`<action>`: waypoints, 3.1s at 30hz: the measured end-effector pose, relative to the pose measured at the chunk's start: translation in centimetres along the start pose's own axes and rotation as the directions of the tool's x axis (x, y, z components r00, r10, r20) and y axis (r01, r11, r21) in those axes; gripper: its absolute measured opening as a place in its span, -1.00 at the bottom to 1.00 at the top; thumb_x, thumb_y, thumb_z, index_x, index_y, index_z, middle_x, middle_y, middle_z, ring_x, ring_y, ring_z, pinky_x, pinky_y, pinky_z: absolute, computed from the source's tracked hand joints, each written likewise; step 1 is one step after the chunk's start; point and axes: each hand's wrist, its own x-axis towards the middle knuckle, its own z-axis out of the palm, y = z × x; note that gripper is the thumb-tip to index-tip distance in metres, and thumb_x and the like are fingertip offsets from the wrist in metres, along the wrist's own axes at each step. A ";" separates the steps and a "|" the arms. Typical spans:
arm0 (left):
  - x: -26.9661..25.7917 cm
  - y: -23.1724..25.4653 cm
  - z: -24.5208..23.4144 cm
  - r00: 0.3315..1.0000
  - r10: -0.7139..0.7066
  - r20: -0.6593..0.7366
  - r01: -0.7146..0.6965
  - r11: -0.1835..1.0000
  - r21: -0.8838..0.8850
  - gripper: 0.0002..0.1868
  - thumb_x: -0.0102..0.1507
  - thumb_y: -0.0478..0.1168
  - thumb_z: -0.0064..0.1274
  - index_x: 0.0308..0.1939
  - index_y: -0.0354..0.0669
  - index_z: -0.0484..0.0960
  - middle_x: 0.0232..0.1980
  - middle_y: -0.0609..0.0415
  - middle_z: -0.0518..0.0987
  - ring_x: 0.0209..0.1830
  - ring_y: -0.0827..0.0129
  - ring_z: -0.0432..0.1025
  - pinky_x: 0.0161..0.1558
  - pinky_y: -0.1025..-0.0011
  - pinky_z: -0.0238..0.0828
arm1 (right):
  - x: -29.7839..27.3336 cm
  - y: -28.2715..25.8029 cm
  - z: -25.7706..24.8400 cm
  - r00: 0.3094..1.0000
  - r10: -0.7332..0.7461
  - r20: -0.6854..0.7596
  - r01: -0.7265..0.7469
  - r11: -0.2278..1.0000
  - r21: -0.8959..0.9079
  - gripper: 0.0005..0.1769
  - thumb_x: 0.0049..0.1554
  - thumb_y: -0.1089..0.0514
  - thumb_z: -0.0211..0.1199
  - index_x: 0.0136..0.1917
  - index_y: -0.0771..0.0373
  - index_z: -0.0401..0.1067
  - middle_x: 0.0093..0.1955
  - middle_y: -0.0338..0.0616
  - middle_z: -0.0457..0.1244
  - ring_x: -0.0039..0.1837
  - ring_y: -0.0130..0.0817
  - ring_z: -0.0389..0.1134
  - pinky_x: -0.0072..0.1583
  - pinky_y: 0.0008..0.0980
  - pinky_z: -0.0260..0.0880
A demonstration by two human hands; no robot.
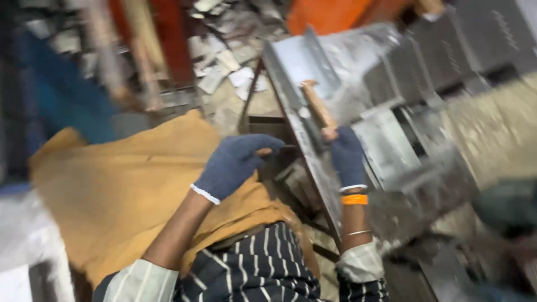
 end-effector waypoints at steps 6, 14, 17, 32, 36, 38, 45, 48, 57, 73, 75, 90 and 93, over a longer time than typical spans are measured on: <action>-12.9 -5.0 -8.0 0.765 -0.194 -0.614 0.237 0.971 -0.011 -0.41 0.08 -0.58 -0.10 0.18 -0.25 0.61 0.10 -0.08 0.70 0.10 0.30 0.59 0.16 0.38 0.48 | -2.2 -22.6 18.3 0.682 -0.432 0.590 0.216 0.890 0.402 -0.79 0.19 0.05 0.34 -0.17 0.22 0.46 -0.21 -0.11 0.27 -0.14 -0.18 0.34 -0.06 -0.25 0.33; -39.9 -10.0 -9.6 0.124 -0.224 -0.967 0.992 0.065 0.112 -0.62 0.14 -0.06 0.25 -0.05 -0.19 0.71 -0.09 -0.17 0.67 -0.06 -0.08 0.55 -0.01 0.05 0.47 | -8.1 -32.3 22.9 0.265 -0.718 0.643 0.214 0.694 0.687 -0.87 0.18 0.10 0.33 -0.11 0.16 0.45 -0.14 -0.17 0.29 -0.04 -0.18 0.36 0.00 -0.25 0.36; -45.5 -12.5 -9.0 -0.036 -0.384 -0.923 0.985 -0.172 0.033 -0.78 0.15 -0.09 0.18 -0.24 -0.11 0.76 -0.16 -0.20 0.68 -0.12 -0.11 0.56 -0.06 0.04 0.49 | -8.8 -31.8 23.3 0.217 -0.704 0.676 0.197 0.710 0.676 -0.87 0.18 0.09 0.32 -0.11 0.16 0.45 -0.13 -0.16 0.29 -0.04 -0.19 0.37 0.00 -0.26 0.37; -24.4 9.2 -19.3 0.621 -0.383 -0.684 0.779 0.401 0.483 -0.68 0.04 -0.05 0.25 -0.17 -0.02 0.77 -0.25 -0.02 0.70 -0.21 0.09 0.58 -0.12 0.15 0.48 | -7.2 -39.1 21.8 0.380 -0.779 0.498 0.660 0.606 0.444 -0.50 -0.15 0.17 0.42 0.11 0.14 0.48 0.02 -0.05 0.38 0.11 -0.04 0.36 0.16 -0.04 0.30; -20.7 5.7 -27.3 0.509 0.078 -0.857 0.802 0.320 0.505 -0.80 0.36 -0.04 0.17 -0.20 -0.01 0.78 -0.31 -0.02 0.66 -0.36 0.11 0.55 -0.25 0.14 0.45 | -4.3 -35.4 20.9 0.572 -0.640 0.512 0.602 0.752 0.267 -0.52 -0.24 0.12 0.51 -0.02 0.13 0.49 -0.13 -0.06 0.38 -0.05 -0.01 0.43 -0.01 -0.08 0.40; -20.4 -0.4 -31.7 0.551 0.041 -0.833 0.788 0.303 0.536 -0.79 0.34 -0.03 0.14 -0.15 -0.02 0.77 -0.29 -0.06 0.67 -0.31 0.04 0.55 -0.23 0.10 0.44 | -3.6 -34.2 19.7 0.638 -0.570 0.518 0.564 0.804 0.190 -0.50 -0.26 0.10 0.52 -0.02 0.13 0.49 -0.17 -0.04 0.38 -0.10 0.00 0.43 -0.06 -0.09 0.40; -19.9 -17.2 -41.8 0.471 -0.409 -0.781 0.871 0.079 0.484 -0.36 0.39 0.32 -0.18 -0.09 -0.14 0.75 -0.15 -0.24 0.63 -0.13 -0.18 0.53 -0.15 -0.05 0.43 | -3.0 -31.8 17.0 0.800 -0.380 0.465 0.464 0.883 -0.077 -0.51 -0.23 -0.07 0.58 -0.10 0.13 0.48 -0.32 -0.01 0.35 -0.22 0.03 0.41 -0.18 -0.07 0.37; -19.7 -16.0 -40.8 0.430 -0.327 -0.841 0.887 -0.024 0.462 -0.27 0.38 0.42 -0.16 -0.12 -0.17 0.75 -0.18 -0.24 0.65 -0.17 -0.14 0.54 -0.19 -0.05 0.44 | -3.4 -32.7 17.0 0.846 -0.307 0.435 0.374 0.925 -0.075 -0.48 -0.21 -0.08 0.63 -0.14 0.18 0.45 -0.33 0.01 0.32 -0.25 -0.01 0.38 -0.22 -0.13 0.36; -21.9 -4.4 -33.4 0.371 0.442 -0.817 0.625 0.532 0.571 -0.40 0.43 -0.37 0.27 0.41 -0.10 0.23 0.12 -0.28 0.45 0.13 -0.03 0.45 0.16 0.06 0.41 | -1.8 -36.9 11.3 0.935 0.021 0.355 -0.299 0.585 0.754 -0.65 0.09 0.19 0.44 0.09 0.31 0.42 -0.04 -0.16 0.35 -0.13 -0.31 0.32 -0.15 -0.38 0.34; -12.3 -6.4 -7.9 0.867 -0.213 -0.450 -0.468 -0.041 -0.883 -0.12 0.33 0.41 -0.22 0.39 -0.30 0.35 0.00 -0.14 0.55 -0.35 0.33 0.44 -0.38 0.43 0.39 | 3.5 -28.4 12.3 0.891 0.313 0.327 -0.417 0.285 0.863 -0.37 0.19 -0.13 0.20 0.40 0.24 0.25 0.25 -0.11 0.31 0.21 -0.23 0.39 0.18 -0.21 0.45; -10.0 -2.4 -9.0 0.627 -0.722 -0.293 -0.426 -0.002 -0.905 -0.16 0.25 0.33 -0.40 0.38 -0.22 0.33 -0.13 -0.12 0.57 -0.42 0.29 0.45 -0.43 0.40 0.38 | 2.7 -28.6 12.4 0.904 0.156 0.399 -0.423 0.179 0.889 -0.33 0.25 -0.11 0.18 0.45 0.36 0.22 0.35 -0.03 0.29 0.33 -0.22 0.37 0.35 -0.19 0.42; -6.7 -7.6 -4.7 0.539 -0.703 -0.464 -0.330 0.331 -0.884 -0.36 0.41 0.32 -0.32 0.17 -0.12 0.50 -0.49 0.24 0.37 -0.66 0.50 0.21 -0.64 0.52 0.06 | 1.9 -28.5 13.8 0.914 0.203 0.351 -0.386 0.165 0.908 -0.28 0.30 -0.17 0.08 0.49 0.39 0.15 0.37 0.05 0.22 0.35 -0.13 0.32 0.37 -0.11 0.36; -6.3 -5.6 -5.4 0.553 -0.694 -0.462 -0.313 0.341 -0.886 -0.23 0.36 0.45 -0.36 0.05 -0.18 0.52 -0.60 0.27 0.28 -0.76 0.52 0.15 -0.73 0.53 0.00 | 2.2 -28.3 13.9 0.914 0.187 0.361 -0.390 0.155 0.908 -0.27 0.30 -0.17 0.08 0.50 0.39 0.13 0.38 0.06 0.22 0.37 -0.11 0.32 0.38 -0.09 0.36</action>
